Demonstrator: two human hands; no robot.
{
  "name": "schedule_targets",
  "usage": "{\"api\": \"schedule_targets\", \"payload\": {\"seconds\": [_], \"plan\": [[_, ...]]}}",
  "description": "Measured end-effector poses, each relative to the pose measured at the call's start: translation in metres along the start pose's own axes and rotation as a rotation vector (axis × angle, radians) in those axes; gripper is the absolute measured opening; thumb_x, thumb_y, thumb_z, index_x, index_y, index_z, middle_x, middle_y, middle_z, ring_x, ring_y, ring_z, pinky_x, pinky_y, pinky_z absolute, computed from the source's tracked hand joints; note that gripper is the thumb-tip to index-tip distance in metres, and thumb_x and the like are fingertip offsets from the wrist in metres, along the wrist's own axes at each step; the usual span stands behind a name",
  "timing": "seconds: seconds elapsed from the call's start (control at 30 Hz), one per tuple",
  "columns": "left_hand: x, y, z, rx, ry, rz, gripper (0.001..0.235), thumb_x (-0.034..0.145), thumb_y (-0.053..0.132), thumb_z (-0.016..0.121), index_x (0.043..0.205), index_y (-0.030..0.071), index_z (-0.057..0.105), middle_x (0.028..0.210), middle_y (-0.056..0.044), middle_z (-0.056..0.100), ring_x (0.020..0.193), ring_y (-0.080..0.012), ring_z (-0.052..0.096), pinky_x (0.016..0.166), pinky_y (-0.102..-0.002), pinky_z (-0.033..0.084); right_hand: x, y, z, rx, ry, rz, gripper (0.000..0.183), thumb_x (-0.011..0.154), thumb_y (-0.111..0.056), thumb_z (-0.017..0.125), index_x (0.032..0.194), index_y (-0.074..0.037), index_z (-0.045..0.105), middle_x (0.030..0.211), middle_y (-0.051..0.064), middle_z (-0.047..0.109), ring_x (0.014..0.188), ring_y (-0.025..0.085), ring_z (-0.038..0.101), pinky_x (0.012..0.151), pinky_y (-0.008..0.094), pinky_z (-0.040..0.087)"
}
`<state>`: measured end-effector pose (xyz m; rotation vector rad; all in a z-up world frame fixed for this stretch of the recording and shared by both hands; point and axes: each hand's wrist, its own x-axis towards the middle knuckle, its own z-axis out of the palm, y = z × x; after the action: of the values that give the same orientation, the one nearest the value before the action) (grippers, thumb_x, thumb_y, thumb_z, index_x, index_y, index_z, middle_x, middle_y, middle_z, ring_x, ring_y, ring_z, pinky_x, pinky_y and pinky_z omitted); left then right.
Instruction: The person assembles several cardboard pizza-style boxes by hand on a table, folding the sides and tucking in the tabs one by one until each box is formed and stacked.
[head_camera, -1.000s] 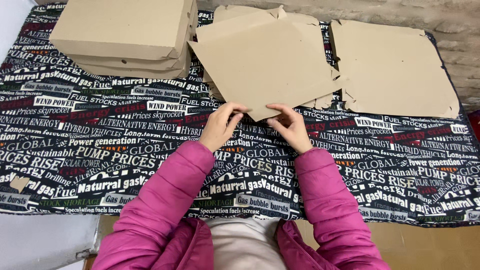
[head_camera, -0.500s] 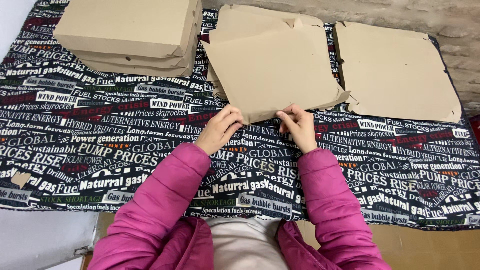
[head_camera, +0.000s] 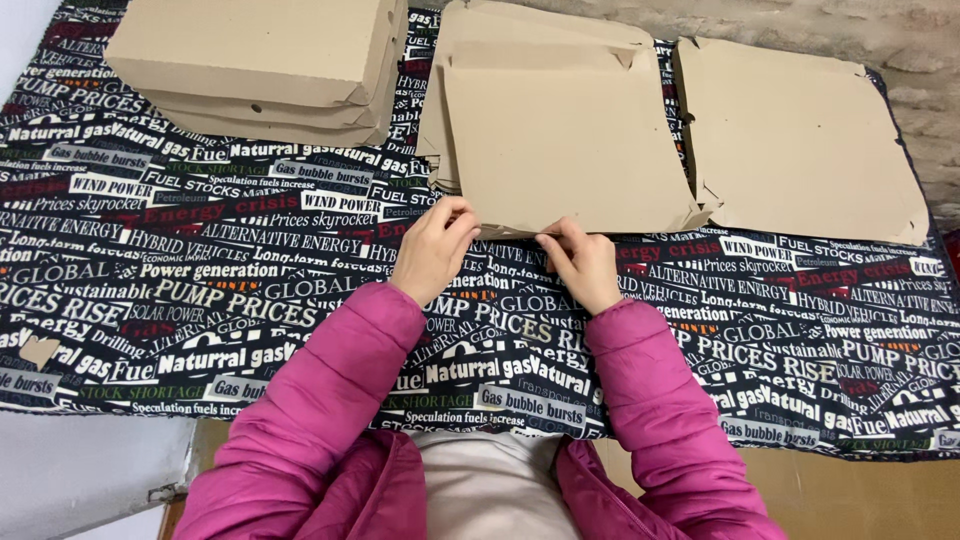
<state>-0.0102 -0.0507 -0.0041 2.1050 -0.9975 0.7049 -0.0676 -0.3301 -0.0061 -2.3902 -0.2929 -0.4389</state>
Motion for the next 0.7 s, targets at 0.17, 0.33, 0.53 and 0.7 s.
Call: {"api": "schedule_targets", "payload": {"seconds": [0.17,0.33,0.53,0.7], "plan": [[0.002,0.005,0.009,0.188,-0.034,0.048,0.01,0.11,0.016,0.061,0.102,0.012,0.063,0.111,-0.003,0.055,0.1,-0.0265,0.069,0.083,-0.039,0.061,-0.001,0.008,0.019,-0.206,0.021,-0.065,0.01,0.108,-0.036,0.066,0.11,-0.027,0.07,0.055,-0.011,0.07,0.064,0.024,0.075,0.068,0.036,0.058],[0.0,-0.021,0.022,0.205,-0.033,-0.029,0.009,0.109,0.016,0.065,0.102,0.01,0.064,0.112,-0.006,0.056,0.099,-0.032,0.07,0.08,-0.044,0.062,0.0,0.011,0.027,-0.278,0.07,-0.059,0.013,0.108,-0.039,0.067,0.115,-0.028,0.071,0.06,-0.008,0.073,0.065,0.025,0.076,0.068,0.039,0.059],[0.009,-0.033,-0.023,0.111,0.054,-0.236,0.025,0.102,0.005,0.073,0.122,0.011,0.059,0.13,-0.01,0.048,0.094,-0.0381,0.072,0.075,-0.052,0.064,0.006,0.037,-0.054,-0.271,0.38,0.082,0.036,0.109,-0.025,0.071,0.143,-0.023,0.06,0.087,0.004,0.079,0.077,0.039,0.076,0.073,0.051,0.057],[0.011,-0.013,-0.017,-0.05,0.041,-0.285,0.049,0.095,-0.009,0.076,0.136,0.003,0.053,0.142,-0.017,0.039,0.085,-0.0306,0.075,0.079,-0.048,0.066,-0.014,0.092,-0.115,-0.323,0.441,0.217,0.038,0.107,0.0,0.065,0.139,-0.02,0.068,0.108,0.001,0.078,0.082,0.032,0.075,0.077,0.046,0.056]]}}
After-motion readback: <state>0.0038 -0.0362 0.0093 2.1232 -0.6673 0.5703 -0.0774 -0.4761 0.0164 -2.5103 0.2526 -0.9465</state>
